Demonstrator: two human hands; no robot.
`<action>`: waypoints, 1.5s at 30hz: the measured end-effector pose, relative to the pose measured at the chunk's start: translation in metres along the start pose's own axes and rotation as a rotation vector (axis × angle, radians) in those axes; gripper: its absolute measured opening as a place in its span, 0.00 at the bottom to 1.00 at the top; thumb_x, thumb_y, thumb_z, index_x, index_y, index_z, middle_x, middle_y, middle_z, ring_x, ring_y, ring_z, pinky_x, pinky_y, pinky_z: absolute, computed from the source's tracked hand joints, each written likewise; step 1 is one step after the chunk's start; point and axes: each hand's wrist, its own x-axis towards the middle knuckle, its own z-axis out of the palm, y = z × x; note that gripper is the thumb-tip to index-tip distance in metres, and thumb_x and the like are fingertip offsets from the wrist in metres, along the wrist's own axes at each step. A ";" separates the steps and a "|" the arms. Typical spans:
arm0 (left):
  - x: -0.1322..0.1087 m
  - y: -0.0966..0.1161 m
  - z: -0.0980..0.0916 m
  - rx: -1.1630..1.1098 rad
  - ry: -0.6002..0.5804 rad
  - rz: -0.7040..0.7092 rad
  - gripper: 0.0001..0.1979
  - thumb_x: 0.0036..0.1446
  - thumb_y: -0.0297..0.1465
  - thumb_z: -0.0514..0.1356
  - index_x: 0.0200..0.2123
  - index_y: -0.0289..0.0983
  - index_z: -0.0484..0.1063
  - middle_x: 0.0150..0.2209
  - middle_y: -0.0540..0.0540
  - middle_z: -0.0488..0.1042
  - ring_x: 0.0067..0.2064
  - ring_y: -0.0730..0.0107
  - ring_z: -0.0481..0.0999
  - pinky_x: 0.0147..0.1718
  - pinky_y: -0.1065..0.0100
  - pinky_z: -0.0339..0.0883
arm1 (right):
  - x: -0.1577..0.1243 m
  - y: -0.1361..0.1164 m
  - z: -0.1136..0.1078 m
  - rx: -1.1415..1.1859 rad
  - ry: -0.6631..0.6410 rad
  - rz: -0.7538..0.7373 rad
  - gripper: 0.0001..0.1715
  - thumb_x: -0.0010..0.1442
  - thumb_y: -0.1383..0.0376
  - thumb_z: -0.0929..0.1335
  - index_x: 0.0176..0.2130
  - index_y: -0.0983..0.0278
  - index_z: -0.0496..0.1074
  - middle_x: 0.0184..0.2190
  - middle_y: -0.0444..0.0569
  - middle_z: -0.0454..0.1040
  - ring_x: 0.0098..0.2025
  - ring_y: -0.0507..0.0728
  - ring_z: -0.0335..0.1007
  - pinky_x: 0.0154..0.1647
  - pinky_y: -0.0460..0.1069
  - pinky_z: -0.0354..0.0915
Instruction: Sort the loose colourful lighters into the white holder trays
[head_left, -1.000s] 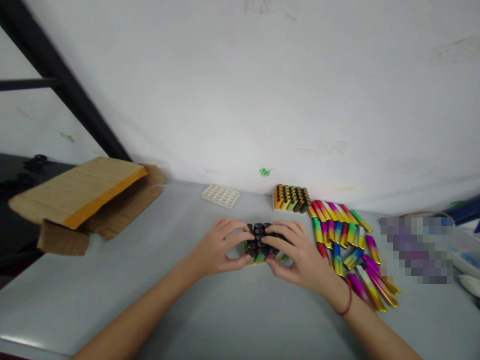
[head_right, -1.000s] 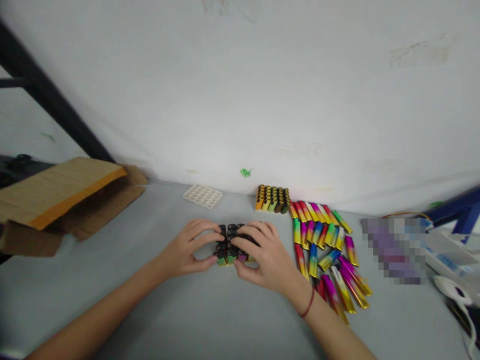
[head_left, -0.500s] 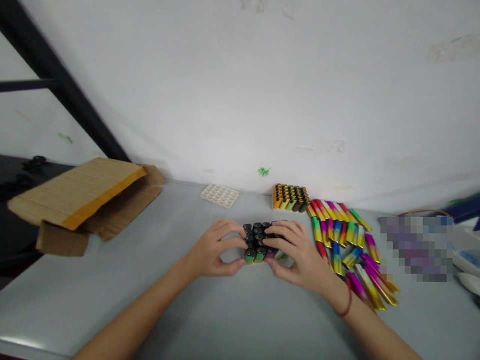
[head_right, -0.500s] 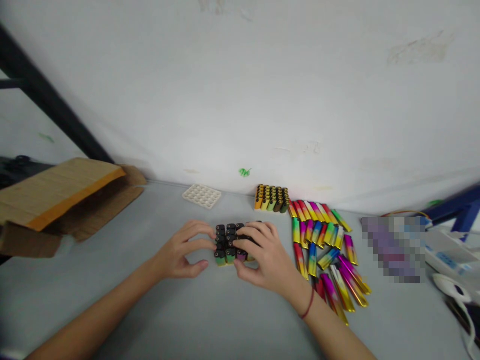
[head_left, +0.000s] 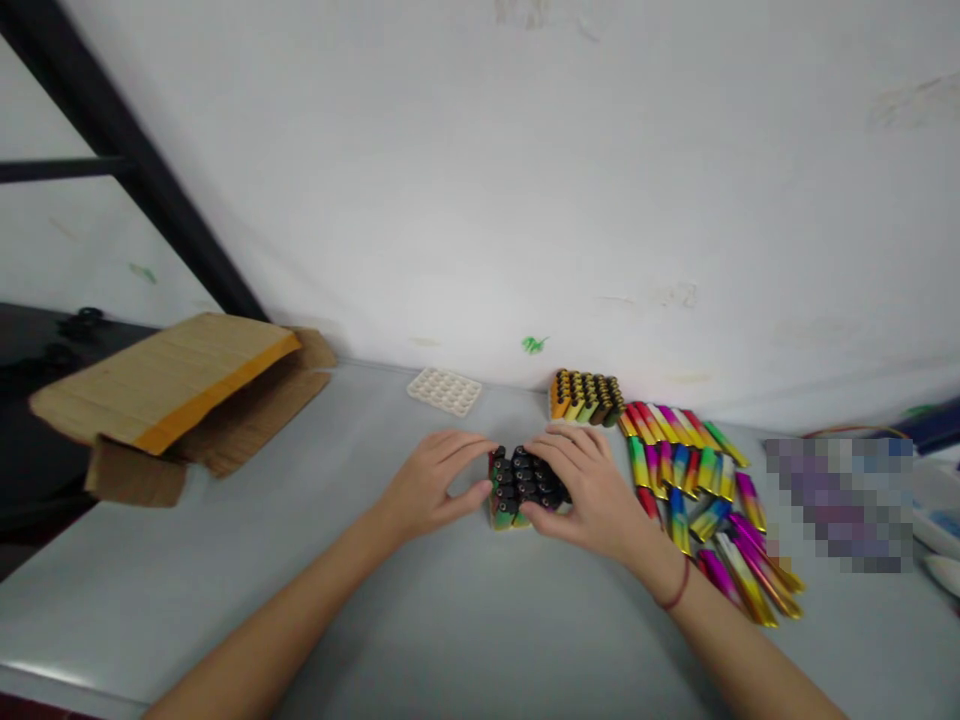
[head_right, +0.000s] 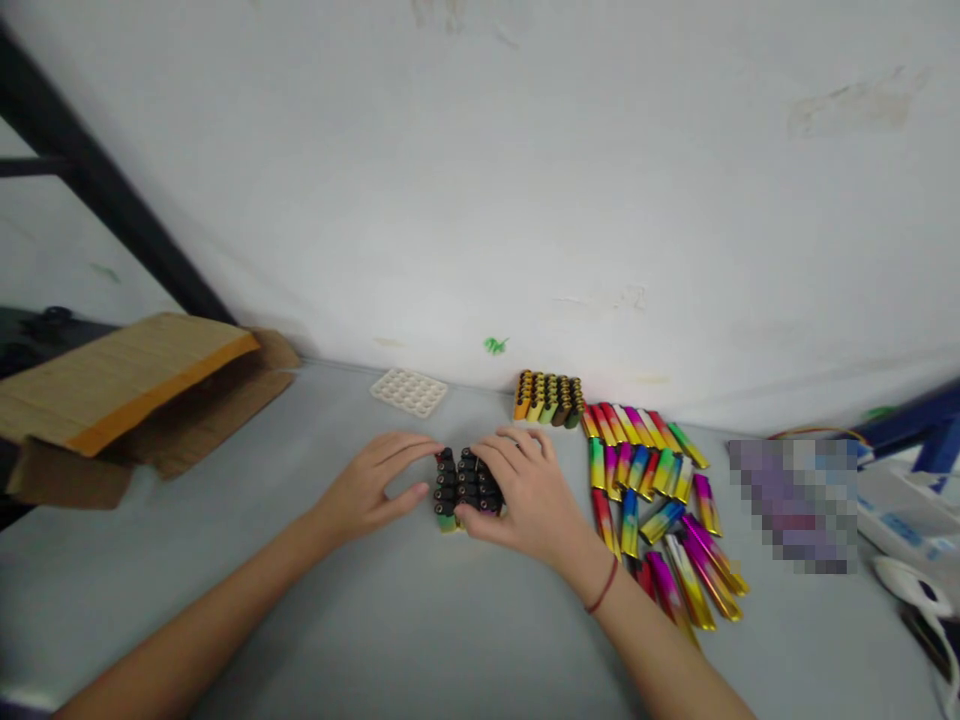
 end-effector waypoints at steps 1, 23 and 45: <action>0.000 0.000 0.000 0.000 -0.003 -0.012 0.17 0.64 0.35 0.53 0.53 0.37 0.69 0.48 0.40 0.75 0.49 0.59 0.73 0.50 0.59 0.65 | 0.000 0.000 0.000 0.001 -0.004 0.003 0.27 0.56 0.54 0.69 0.51 0.64 0.69 0.48 0.56 0.74 0.55 0.65 0.63 0.57 0.62 0.55; -0.011 -0.003 0.008 -0.270 -0.230 -0.134 0.38 0.60 0.43 0.60 0.67 0.36 0.50 0.63 0.36 0.61 0.62 0.53 0.62 0.60 0.54 0.56 | -0.025 0.021 -0.011 0.262 0.071 0.205 0.30 0.64 0.55 0.63 0.62 0.61 0.58 0.59 0.57 0.64 0.60 0.63 0.61 0.59 0.61 0.60; -0.013 0.010 0.052 -0.416 -0.216 -0.276 0.55 0.49 0.32 0.68 0.69 0.39 0.34 0.61 0.35 0.62 0.60 0.48 0.66 0.58 0.47 0.60 | -0.073 0.018 0.015 0.449 0.062 0.379 0.47 0.57 0.62 0.70 0.67 0.63 0.44 0.60 0.62 0.62 0.59 0.63 0.64 0.59 0.62 0.64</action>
